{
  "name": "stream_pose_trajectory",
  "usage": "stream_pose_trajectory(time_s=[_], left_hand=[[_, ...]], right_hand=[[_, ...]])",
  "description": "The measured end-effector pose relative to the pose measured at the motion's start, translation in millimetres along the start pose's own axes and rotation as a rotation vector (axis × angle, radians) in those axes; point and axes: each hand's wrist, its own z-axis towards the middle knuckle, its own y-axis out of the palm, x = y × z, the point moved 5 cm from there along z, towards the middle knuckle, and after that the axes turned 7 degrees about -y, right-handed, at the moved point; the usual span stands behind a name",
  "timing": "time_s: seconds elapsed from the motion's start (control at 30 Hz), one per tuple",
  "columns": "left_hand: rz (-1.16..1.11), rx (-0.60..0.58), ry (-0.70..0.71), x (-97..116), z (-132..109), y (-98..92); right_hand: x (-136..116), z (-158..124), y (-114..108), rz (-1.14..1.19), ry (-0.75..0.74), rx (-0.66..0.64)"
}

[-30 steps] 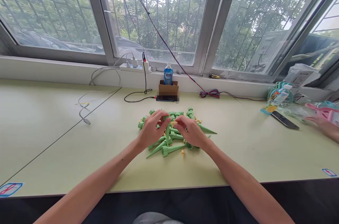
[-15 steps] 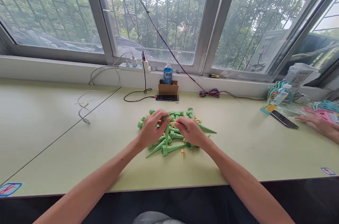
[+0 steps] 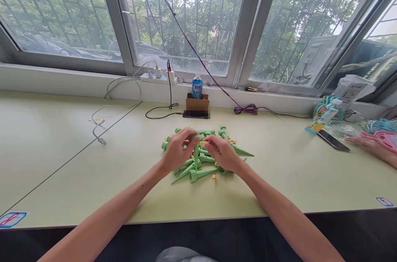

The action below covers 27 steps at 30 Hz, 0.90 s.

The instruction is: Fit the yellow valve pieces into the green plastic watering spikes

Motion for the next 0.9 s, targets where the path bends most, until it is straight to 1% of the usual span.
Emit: stream_pose_trajectory(time_s=[0.17, 0.57, 0.9], left_hand=[[-0.004, 0.005, -0.041, -4.0, 0.5, 0.3], [-0.019, -0.029, -0.012, -3.3, -0.6, 1.9], [-0.041, -0.058, -0.018, -3.3, -2.0, 2.9]], right_hand=[[0.2, 0.4, -0.1, 0.043, 0.008, 0.02], [0.5, -0.3, -0.2, 0.05, -0.024, -0.006], [-1.7, -0.4, 0.4, -0.004, -0.064, -0.033]])
